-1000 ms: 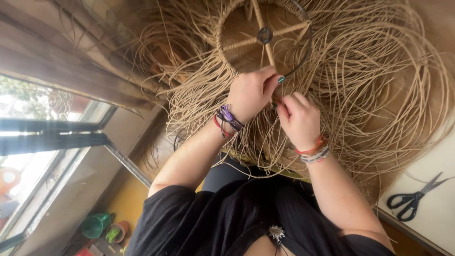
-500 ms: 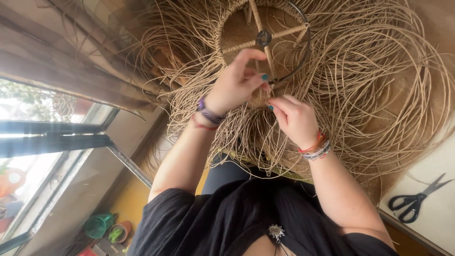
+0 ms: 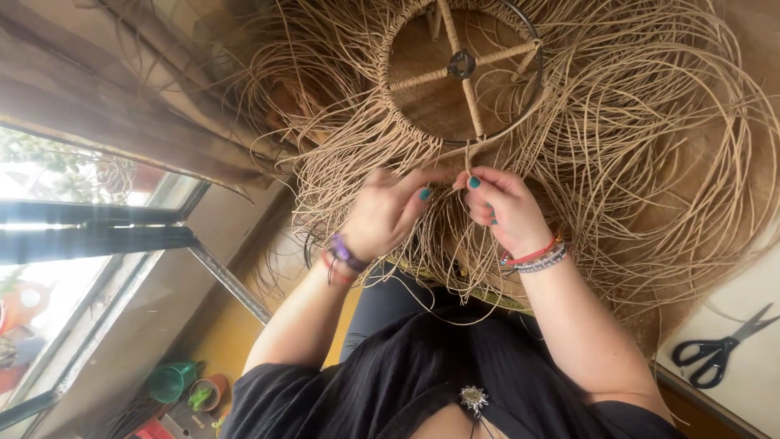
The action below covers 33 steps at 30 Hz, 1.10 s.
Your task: Weaving and securing wicker strands onto a circular frame to assemble a decorative furniture item.
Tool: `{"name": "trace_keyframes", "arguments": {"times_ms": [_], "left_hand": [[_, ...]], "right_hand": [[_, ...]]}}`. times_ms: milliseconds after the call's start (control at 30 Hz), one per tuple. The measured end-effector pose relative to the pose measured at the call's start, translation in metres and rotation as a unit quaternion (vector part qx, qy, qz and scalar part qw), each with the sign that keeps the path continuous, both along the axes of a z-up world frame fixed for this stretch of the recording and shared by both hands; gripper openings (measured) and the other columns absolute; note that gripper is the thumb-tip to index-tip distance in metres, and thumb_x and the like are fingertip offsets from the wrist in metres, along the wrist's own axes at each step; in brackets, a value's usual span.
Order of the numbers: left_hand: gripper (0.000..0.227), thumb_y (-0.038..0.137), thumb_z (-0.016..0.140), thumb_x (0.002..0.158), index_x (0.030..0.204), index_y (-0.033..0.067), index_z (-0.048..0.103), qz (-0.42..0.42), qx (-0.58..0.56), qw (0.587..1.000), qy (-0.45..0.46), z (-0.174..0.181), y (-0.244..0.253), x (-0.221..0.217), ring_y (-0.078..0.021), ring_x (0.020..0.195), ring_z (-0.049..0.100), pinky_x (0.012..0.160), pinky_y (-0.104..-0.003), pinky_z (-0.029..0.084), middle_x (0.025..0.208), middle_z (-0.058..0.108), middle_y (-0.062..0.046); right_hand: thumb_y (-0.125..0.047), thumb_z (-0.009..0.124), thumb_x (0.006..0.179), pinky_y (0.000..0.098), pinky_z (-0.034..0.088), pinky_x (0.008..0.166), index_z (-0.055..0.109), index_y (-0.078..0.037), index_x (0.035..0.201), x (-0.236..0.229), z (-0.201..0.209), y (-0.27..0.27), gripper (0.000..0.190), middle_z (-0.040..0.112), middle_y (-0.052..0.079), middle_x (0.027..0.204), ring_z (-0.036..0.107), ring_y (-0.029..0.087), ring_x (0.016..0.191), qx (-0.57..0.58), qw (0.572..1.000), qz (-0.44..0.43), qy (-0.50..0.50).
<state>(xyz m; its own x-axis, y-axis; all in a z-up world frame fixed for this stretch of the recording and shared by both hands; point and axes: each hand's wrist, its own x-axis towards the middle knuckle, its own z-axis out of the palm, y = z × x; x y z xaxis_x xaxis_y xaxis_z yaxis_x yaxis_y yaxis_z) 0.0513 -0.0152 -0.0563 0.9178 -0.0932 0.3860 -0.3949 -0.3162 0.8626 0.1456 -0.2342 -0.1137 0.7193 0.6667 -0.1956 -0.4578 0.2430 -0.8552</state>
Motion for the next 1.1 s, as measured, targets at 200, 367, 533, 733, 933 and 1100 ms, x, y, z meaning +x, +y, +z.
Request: {"name": "trace_keyframes", "arguments": {"times_ms": [200,367,533,733,933,1100], "left_hand": [[0.028,0.063,0.057,0.093,0.105,0.0440,0.074,0.297,0.533,0.726,0.317,0.010,0.078,-0.057,-0.0291,0.059,0.073,0.057,-0.040,0.060,0.059,0.068,0.002],[0.081,0.041,0.084,0.082,0.152,0.0186,0.047,0.078,0.349,0.933,0.043,0.032,0.027,-0.013,-0.0327,0.091,0.075,0.078,-0.048,0.062,0.117,0.072,-0.013],[0.033,0.035,0.065,0.099,0.126,0.0166,0.070,0.069,0.235,0.949,-0.198,-0.040,-0.005,0.038,-0.0214,0.076,0.070,0.074,-0.033,0.060,0.088,0.067,-0.002],[0.025,0.039,0.057,0.102,0.092,0.0233,0.074,0.181,0.155,0.938,-0.252,-0.062,-0.005,0.086,-0.0192,0.078,0.060,0.077,-0.033,0.047,0.079,0.061,0.004],[0.026,0.031,0.056,0.103,0.082,0.0192,0.068,0.247,0.044,0.956,-0.149,-0.024,-0.004,0.116,-0.0240,0.064,0.063,0.067,-0.034,0.054,0.064,0.056,0.005],[0.032,0.024,0.056,0.103,0.074,0.0132,0.064,0.263,0.014,0.959,-0.109,-0.001,-0.004,0.118,-0.0251,0.056,0.065,0.058,-0.034,0.056,0.053,0.059,0.000]], "right_hand": [[-0.005,0.054,0.104,0.0138,0.022,0.043,0.068,0.005,0.109,0.000,0.001,0.008,0.018,0.020,-0.009,0.060,0.023,0.000,0.051,-0.008,1.000,-0.006,-0.005],[-0.006,0.054,0.104,0.0139,0.024,0.043,0.068,0.007,0.112,-0.005,-0.007,0.022,0.020,0.023,-0.010,0.060,0.025,-0.002,0.051,-0.013,1.000,0.000,-0.025],[-0.008,0.056,0.103,0.0146,0.030,0.042,0.068,0.003,0.111,-0.004,-0.036,0.014,0.018,0.033,-0.006,0.063,0.031,-0.001,0.053,-0.001,0.999,-0.037,-0.033],[-0.017,0.054,0.105,0.0114,0.028,0.038,0.052,-0.011,0.107,-0.014,0.007,0.030,0.007,0.039,-0.010,0.069,0.033,-0.006,0.051,0.047,0.995,-0.089,0.019],[-0.017,0.053,0.107,0.0112,0.020,0.039,0.048,-0.017,0.097,-0.025,-0.014,0.032,0.012,0.020,-0.012,0.065,0.022,-0.002,0.049,0.032,0.989,-0.121,0.083],[-0.018,0.055,0.106,0.0115,0.019,0.039,0.046,-0.020,0.095,-0.030,-0.024,0.029,0.014,0.019,-0.011,0.064,0.021,0.000,0.049,0.029,0.984,-0.130,0.116]]}}
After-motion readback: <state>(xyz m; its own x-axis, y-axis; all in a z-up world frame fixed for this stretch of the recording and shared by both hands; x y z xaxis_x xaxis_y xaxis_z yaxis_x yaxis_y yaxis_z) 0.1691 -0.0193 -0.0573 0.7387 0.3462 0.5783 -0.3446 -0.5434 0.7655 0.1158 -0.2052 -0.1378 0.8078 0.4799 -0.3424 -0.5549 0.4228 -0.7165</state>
